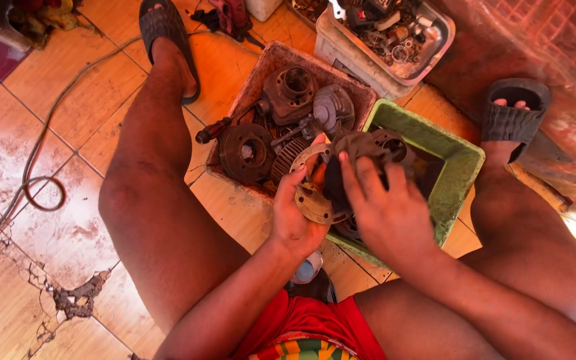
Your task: The person sits on the floor and cleans a circular metal engine part. They pour liquid from a plastic bottle onto the part, scrub it with a brush, and wipe it with a black cloth. The person handles the part with both hands, turning it over to clean different sides.
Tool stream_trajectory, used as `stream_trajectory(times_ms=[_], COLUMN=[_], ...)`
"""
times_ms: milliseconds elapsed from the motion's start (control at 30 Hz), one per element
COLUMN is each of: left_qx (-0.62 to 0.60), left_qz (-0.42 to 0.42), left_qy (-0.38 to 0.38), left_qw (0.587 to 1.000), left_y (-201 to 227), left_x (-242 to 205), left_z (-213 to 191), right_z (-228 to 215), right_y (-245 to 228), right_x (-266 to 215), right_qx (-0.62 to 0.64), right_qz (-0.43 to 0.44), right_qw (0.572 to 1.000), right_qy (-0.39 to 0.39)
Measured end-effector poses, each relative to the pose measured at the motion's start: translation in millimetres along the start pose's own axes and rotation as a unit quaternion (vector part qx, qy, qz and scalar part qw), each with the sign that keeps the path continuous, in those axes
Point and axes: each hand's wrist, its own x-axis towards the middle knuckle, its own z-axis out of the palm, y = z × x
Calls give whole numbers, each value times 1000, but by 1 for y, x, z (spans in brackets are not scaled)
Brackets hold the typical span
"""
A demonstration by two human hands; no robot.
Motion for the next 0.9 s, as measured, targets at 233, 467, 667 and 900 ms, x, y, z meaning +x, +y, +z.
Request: stream_trajectory(times_ms=[233, 467, 667, 900], left_qx=[-107, -142, -106, -22], left_qz=[27, 95, 109, 100], left_qy=[-36, -146, -181, -214], left_qw=[993, 974, 972, 971], left_y=[18, -18, -50, -10], left_x=[-33, 5, 25, 5], left_z=[64, -10, -89, -7], right_z=[3, 14, -5, -1], right_y=[-27, -24, 3, 20], right_x=[-17, -26, -9, -16], right_qx=[-42, 245, 700, 512], right_qz=[-31, 40, 118, 209], right_qw=[997, 969, 704, 826], right_qy=[65, 7, -14, 112])
